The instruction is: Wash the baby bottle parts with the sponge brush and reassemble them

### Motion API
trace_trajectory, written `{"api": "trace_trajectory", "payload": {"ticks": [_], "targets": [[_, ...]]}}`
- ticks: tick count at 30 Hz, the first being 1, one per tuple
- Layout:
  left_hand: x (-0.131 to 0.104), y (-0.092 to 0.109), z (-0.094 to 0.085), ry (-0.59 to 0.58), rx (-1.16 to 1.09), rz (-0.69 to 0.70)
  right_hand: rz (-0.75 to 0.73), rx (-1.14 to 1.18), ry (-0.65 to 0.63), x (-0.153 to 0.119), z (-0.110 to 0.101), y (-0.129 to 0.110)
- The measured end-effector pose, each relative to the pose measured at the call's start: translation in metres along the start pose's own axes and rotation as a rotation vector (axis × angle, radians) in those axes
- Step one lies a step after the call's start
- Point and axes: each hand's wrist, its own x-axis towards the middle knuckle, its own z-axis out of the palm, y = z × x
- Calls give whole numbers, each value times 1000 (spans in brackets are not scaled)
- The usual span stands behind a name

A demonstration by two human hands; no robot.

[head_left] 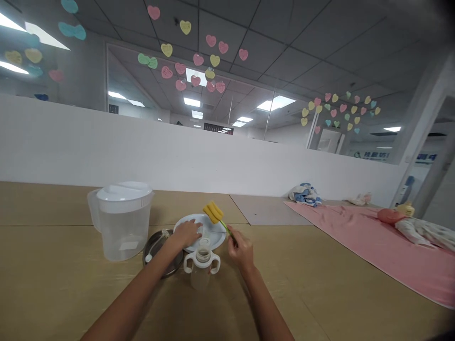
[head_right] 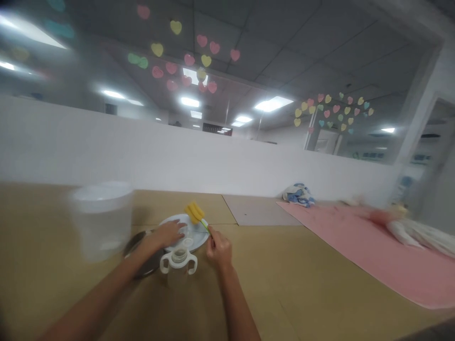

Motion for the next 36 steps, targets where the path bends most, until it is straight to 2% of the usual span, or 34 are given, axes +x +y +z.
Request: {"api": "trace_trajectory", "payload": {"ticks": [3,6,11,15,17,20,24,27,30,32,36], "targets": [[-2,-1,9,14,-54,40,1,-20,-7,-1,1,1],[-4,-4,1,75,-119,70,33,-32,-14,-1,2,1],[-4,-3,-39,204,-226,85,142,-36,-1,-1,3,2],[-15,4,-73,374,-483,157,87,18,-6,-2,1,-1],[-24,9,-86,351,-595,207,23,23,-4,-2,-3,-3],[-36,16,-98,253,-734,253,-80,-44,14,-1,-7,-5],[-41,24,-100,106,-724,215,-180,-138,25,0,-9,-7],[-38,26,-96,87,-615,176,-225,-179,20,0,-9,-8],[-36,25,-95,71,-633,166,-272,-192,22,1,-8,-7],[-38,24,-95,141,-663,171,-259,-194,25,1,-7,-5],[-49,10,-79,411,-646,125,-217,-213,-27,0,-4,0]]}}
